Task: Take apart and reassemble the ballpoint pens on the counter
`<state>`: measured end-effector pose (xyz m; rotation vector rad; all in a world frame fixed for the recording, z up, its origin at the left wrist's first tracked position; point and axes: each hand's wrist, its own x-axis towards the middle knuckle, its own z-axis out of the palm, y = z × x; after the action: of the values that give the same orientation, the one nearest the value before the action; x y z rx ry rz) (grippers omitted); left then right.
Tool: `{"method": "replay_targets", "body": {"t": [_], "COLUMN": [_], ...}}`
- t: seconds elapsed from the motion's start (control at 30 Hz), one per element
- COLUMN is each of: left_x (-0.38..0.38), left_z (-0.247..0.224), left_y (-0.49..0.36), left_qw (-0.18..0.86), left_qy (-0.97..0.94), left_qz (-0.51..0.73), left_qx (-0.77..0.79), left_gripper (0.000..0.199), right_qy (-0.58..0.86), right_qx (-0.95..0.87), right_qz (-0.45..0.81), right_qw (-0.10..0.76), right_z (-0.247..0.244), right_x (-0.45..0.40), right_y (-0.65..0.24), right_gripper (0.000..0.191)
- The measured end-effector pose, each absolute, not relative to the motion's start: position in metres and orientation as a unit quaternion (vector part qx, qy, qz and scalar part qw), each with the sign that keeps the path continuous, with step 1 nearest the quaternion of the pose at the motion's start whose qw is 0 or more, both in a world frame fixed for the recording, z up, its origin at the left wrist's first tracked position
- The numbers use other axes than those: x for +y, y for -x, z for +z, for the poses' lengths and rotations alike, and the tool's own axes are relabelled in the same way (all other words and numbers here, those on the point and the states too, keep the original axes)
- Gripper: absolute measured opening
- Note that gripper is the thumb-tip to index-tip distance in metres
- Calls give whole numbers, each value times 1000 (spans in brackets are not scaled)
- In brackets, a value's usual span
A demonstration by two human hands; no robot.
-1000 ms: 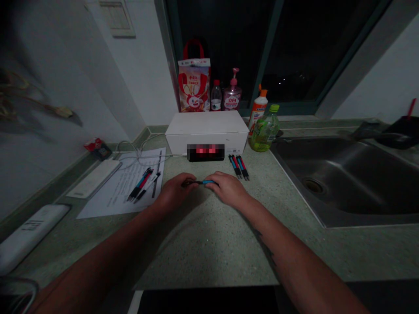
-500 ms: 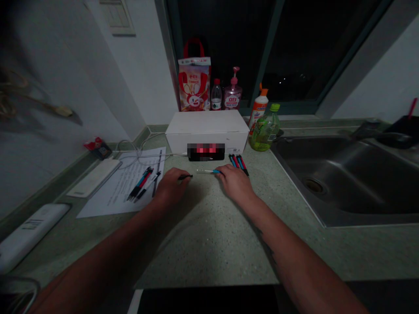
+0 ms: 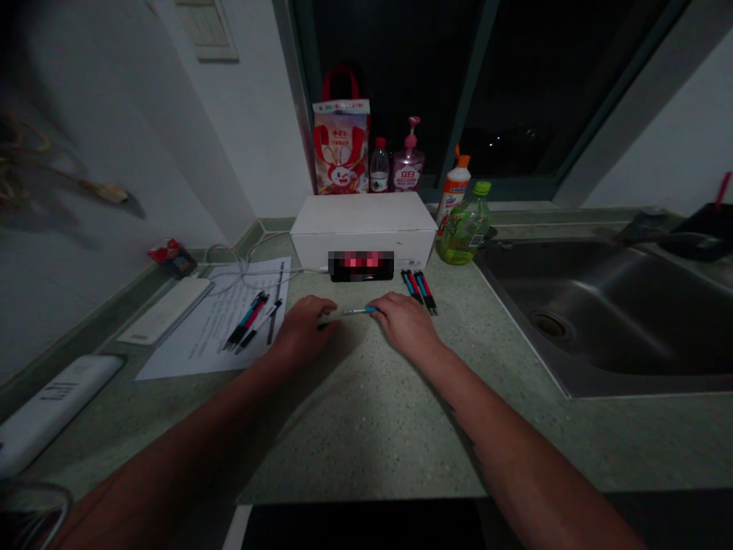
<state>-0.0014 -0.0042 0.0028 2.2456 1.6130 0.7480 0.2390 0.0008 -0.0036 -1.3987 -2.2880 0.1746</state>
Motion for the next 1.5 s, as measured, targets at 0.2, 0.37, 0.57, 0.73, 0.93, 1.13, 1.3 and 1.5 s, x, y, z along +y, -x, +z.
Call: {"method": "replay_targets", "body": {"t": [0.2, 0.37, 0.57, 0.73, 0.93, 1.13, 1.3, 1.5], "left_x": [-7, 4, 13, 11, -2, -18, -13, -10], "left_z": [4, 1, -1, 1, 5, 9, 9, 9], "left_y": [-3, 8, 17, 16, -3, -17, -13, -11], "left_qw": [153, 123, 104, 105, 345, 558, 532, 367], "left_qy": [-802, -781, -776, -770, -665, -627, -623, -684], "left_qz": [261, 241, 188, 218, 358, 297, 284, 299], "left_qx": [515, 563, 593, 591, 557, 455, 498, 555], "left_gripper": [13, 15, 16, 12, 24, 29, 24, 18], "right_qy": [492, 528, 533, 497, 457, 388, 409, 494], "right_qx": [-844, -831, -828, -845, -859, -891, -879, -826], "right_qz": [59, 33, 23, 45, 17, -41, -15, 54], "right_qw": [204, 174, 173, 192, 229, 232, 245, 266], "right_z": [-1, -5, -13, -4, 9, 19, 18, 10], "right_x": [-4, 1, 7, 3, -8, -16, -15, -9], "right_y": [-232, -239, -247, -243, -227, -216, -219, -233], "right_gripper": [20, 22, 27, 26, 16, 22, 20, 16]}}
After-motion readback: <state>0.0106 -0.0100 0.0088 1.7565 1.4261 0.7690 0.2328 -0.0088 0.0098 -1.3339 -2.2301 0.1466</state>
